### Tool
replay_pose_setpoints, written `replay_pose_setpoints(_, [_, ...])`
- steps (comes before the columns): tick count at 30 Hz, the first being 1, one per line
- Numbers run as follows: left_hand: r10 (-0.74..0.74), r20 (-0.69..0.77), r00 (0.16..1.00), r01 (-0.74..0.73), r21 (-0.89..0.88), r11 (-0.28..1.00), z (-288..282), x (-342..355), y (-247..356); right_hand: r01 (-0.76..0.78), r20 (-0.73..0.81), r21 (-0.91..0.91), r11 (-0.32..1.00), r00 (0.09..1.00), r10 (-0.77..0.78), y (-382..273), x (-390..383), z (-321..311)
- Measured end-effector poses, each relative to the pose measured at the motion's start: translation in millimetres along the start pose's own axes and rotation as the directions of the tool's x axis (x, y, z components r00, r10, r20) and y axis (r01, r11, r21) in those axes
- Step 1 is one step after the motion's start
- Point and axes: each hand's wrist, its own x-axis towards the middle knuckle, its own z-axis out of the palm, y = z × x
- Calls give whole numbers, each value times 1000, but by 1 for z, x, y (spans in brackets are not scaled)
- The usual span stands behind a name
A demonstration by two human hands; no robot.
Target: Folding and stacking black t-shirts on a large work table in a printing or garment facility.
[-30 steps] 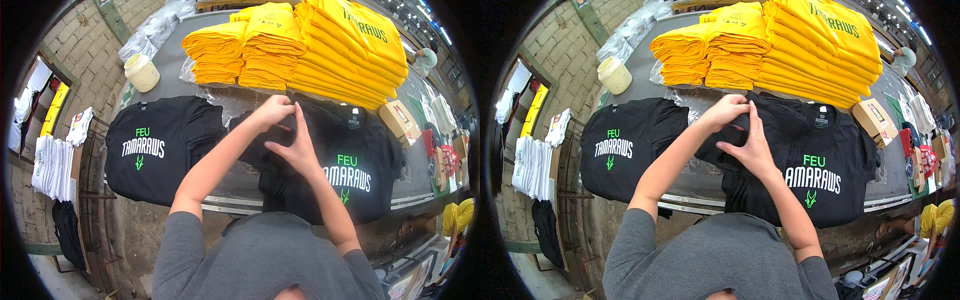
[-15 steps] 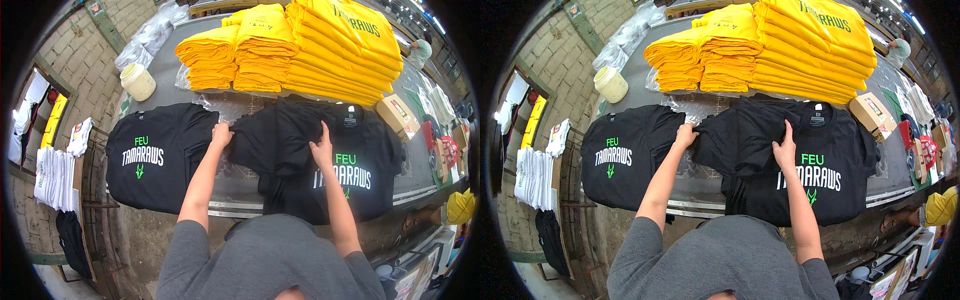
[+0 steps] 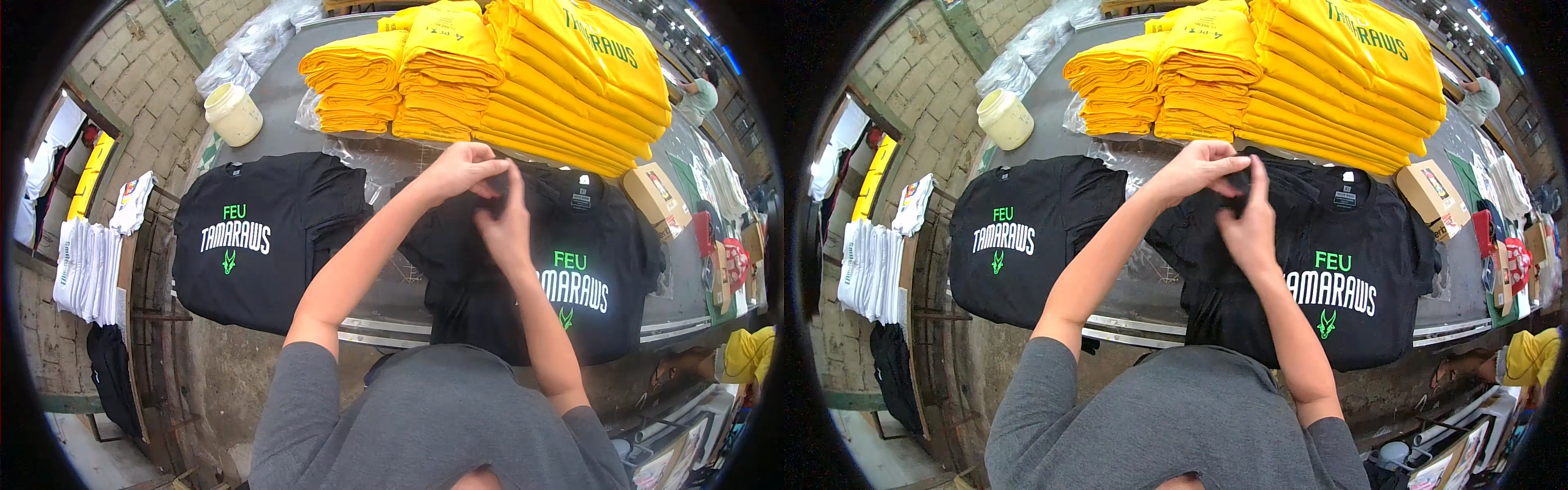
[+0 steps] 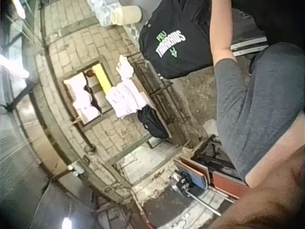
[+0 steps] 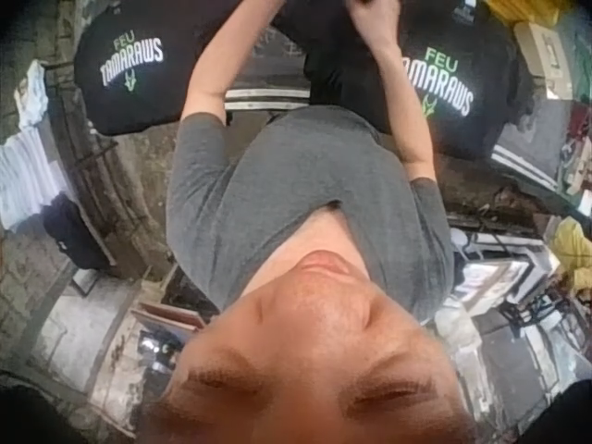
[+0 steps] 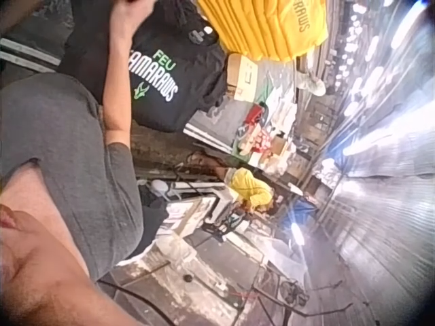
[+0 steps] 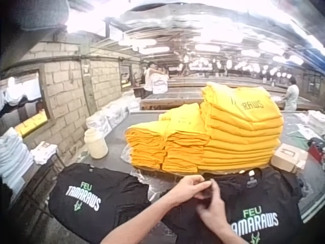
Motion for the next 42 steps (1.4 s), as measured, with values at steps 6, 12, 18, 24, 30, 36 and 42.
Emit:
replay_pose_setpoints(6, [296,-207,933,-36,762,647,-83,27,-99,-227,-234,-59,972,950,207,138,-9,-29])
replay_pose_setpoints(12, [232,-444,866,342,862,375,-123,-12,-200,-387,-45,-39,921,922,386,112,-19,-17])
replay_pose_setpoints(18, [236,-402,885,337,901,273,-111,-11,-164,-278,-121,-100,955,956,266,127,-20,-20])
replay_pose_setpoints(24, [333,-234,913,160,959,235,-96,1,-177,-263,-91,-87,961,963,255,126,-20,-16])
replay_pose_setpoints(30, [120,-312,942,293,944,151,-103,8,-163,-248,-105,-80,965,965,239,139,-23,-12])
replay_pose_setpoints(36, [-339,-66,938,182,929,322,-115,-9,-100,-276,-124,-105,955,957,262,140,-25,-26])
replay_pose_setpoints(42, [-100,14,995,88,375,923,-98,-21,-37,139,-123,-266,954,976,-177,59,-25,-14])
